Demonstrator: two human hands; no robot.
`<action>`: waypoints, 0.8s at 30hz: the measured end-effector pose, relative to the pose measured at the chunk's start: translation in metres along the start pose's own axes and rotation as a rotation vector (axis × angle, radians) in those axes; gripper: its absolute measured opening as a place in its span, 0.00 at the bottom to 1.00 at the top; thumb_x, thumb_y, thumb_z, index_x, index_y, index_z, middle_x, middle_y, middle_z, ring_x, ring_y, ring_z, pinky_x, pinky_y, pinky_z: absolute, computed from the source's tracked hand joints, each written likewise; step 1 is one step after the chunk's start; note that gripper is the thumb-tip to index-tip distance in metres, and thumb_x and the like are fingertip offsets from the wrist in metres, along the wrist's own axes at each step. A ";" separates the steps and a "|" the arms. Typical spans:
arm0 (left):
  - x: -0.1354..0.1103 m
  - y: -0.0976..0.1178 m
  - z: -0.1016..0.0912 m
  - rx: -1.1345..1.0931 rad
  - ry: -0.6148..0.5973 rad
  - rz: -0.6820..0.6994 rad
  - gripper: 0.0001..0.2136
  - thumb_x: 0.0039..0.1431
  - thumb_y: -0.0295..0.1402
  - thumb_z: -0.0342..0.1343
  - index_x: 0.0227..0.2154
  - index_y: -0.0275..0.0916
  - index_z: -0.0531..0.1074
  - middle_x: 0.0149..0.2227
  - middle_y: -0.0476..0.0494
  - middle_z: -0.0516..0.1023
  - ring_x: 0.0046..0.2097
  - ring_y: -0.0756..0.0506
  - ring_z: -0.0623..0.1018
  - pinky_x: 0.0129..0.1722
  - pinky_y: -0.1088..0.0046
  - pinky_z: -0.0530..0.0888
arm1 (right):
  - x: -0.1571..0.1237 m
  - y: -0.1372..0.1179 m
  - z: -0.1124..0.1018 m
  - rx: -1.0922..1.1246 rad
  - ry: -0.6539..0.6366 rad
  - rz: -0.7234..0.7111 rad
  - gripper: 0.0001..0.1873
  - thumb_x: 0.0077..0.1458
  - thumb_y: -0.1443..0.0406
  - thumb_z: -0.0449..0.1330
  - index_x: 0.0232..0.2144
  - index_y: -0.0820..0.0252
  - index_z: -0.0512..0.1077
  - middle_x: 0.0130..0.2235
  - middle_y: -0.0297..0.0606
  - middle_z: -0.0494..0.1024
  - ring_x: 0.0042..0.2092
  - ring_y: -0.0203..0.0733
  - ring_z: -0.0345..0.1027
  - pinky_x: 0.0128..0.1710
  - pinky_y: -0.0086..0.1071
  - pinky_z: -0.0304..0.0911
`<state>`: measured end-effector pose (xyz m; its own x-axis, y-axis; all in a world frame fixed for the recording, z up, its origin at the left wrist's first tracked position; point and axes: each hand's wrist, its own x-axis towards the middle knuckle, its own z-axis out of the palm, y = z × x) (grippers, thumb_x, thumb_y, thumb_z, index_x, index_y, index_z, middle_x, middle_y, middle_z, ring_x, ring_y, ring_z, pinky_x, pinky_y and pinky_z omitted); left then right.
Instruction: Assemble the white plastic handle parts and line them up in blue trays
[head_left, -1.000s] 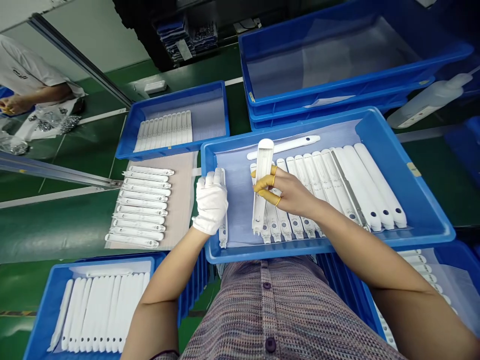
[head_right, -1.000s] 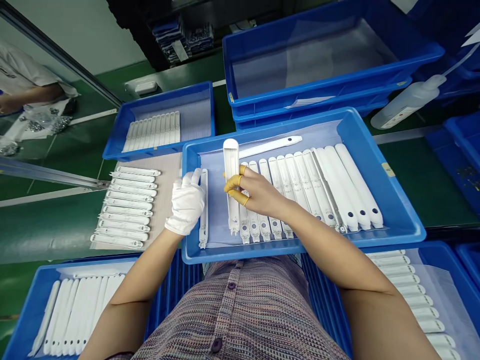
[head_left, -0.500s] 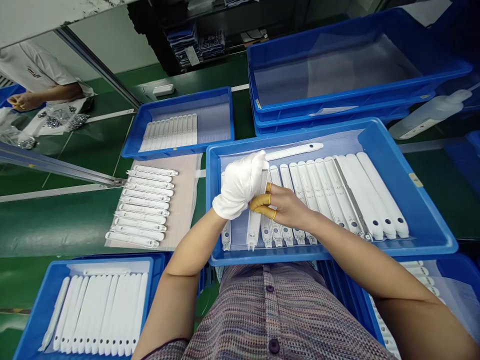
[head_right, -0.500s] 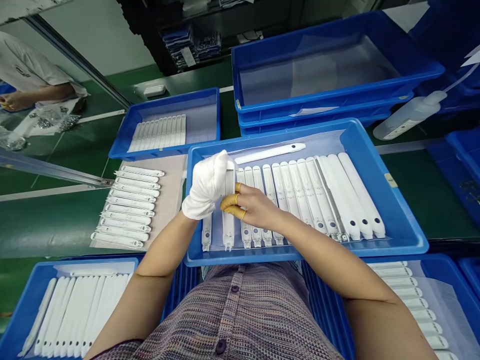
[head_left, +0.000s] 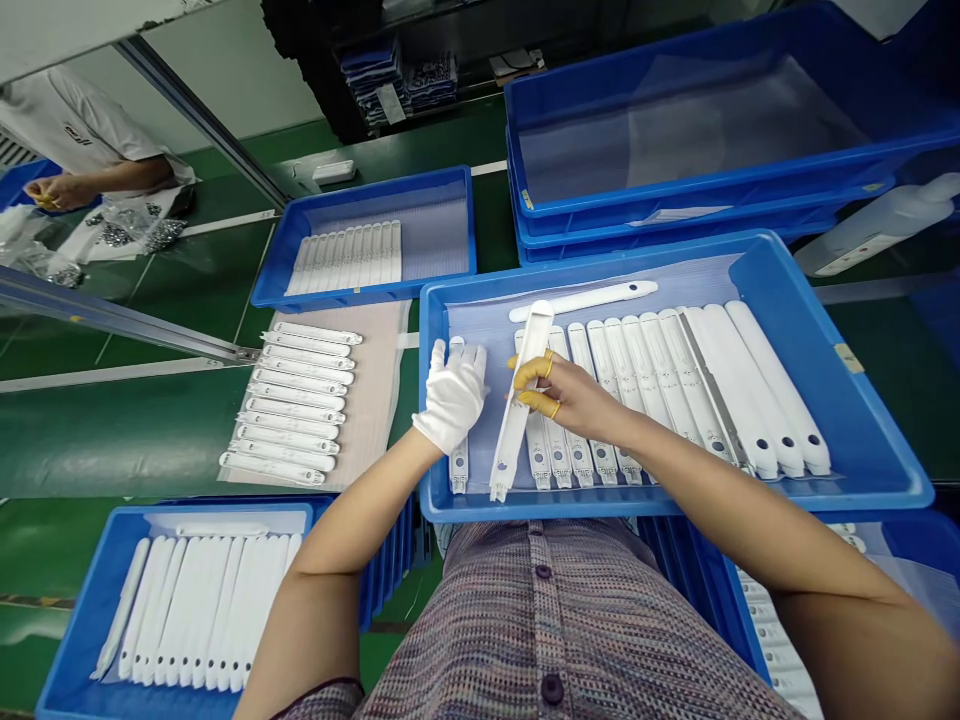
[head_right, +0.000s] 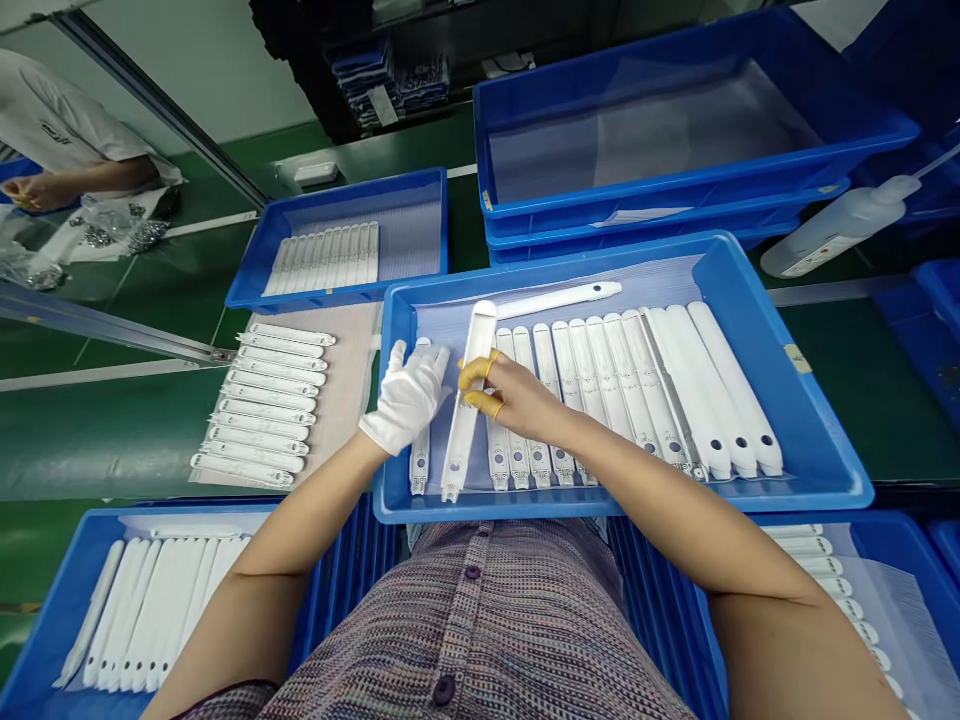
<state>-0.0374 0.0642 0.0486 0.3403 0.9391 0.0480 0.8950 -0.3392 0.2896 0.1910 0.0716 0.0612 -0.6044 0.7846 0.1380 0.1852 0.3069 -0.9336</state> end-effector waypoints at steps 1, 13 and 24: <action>-0.011 -0.002 0.006 0.077 -0.042 -0.011 0.25 0.65 0.24 0.51 0.64 0.27 0.69 0.65 0.21 0.72 0.72 0.24 0.63 0.72 0.30 0.47 | 0.003 0.003 -0.001 0.046 -0.015 0.086 0.09 0.64 0.62 0.61 0.46 0.52 0.67 0.42 0.36 0.77 0.37 0.41 0.79 0.38 0.39 0.76; -0.047 -0.003 0.006 0.341 0.016 -0.050 0.25 0.69 0.21 0.44 0.67 0.23 0.65 0.65 0.23 0.72 0.68 0.31 0.71 0.75 0.37 0.50 | 0.081 0.023 0.065 -0.219 -0.373 0.511 0.07 0.69 0.68 0.54 0.48 0.56 0.63 0.23 0.29 0.77 0.26 0.42 0.78 0.27 0.30 0.70; -0.050 -0.001 0.005 0.239 -0.041 0.080 0.24 0.70 0.21 0.43 0.64 0.37 0.71 0.63 0.37 0.76 0.69 0.37 0.70 0.76 0.37 0.47 | 0.093 0.054 -0.001 -0.692 0.085 0.322 0.17 0.69 0.63 0.53 0.50 0.66 0.78 0.56 0.54 0.78 0.59 0.57 0.68 0.59 0.45 0.62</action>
<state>-0.0535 0.0173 0.0413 0.4199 0.9073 0.0216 0.9058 -0.4204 0.0519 0.1456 0.1621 0.0236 -0.3820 0.9226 -0.0543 0.8017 0.3016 -0.5161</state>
